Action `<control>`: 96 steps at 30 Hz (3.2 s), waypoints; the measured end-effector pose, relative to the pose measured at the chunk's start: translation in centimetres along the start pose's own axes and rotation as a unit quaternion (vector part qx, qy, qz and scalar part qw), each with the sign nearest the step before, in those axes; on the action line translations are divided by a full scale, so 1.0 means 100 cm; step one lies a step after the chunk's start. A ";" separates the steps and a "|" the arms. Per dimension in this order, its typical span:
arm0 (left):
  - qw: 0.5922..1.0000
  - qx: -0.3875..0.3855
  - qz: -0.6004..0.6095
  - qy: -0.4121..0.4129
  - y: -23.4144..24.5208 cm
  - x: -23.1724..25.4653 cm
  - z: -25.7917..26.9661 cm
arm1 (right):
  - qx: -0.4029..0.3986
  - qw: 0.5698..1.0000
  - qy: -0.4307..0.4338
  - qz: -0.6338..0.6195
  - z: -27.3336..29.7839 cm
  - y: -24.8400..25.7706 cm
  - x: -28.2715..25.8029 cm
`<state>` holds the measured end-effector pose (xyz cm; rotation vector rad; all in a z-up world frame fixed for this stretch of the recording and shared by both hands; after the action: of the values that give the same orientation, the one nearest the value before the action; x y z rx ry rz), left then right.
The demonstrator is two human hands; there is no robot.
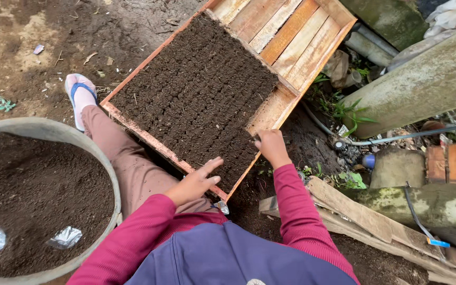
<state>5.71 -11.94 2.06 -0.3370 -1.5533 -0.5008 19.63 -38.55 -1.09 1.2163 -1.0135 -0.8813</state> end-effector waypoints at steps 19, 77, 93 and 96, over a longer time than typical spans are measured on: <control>0.575 0.388 -0.464 0.551 0.147 -0.153 0.327 | 0.021 0.987 0.143 0.066 -0.002 0.119 -0.215; 0.680 0.593 -0.261 0.344 0.161 -0.153 0.311 | -0.494 0.557 -0.032 -0.667 0.008 -0.007 -0.584; 0.739 0.540 -0.148 0.376 0.175 -0.139 0.314 | -0.220 0.720 0.269 -0.601 0.029 0.063 -0.590; 0.738 0.547 -0.136 0.370 0.182 -0.147 0.327 | -0.270 0.765 0.365 -0.457 0.038 0.098 -0.587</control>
<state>-12.46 21.63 -10.49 0.9290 -0.8631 0.1429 -2.69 16.71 0.67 1.3401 0.5413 -1.1623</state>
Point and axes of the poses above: each hand's wrist, its own z-axis away from the middle knuckle, its own y-axis out of the back of the hand, x = y × z, the point moved 4 cm from there along -z, towards the middle knuckle, and after that the axes turned 3 degrees about x, right-handed, at the moved point
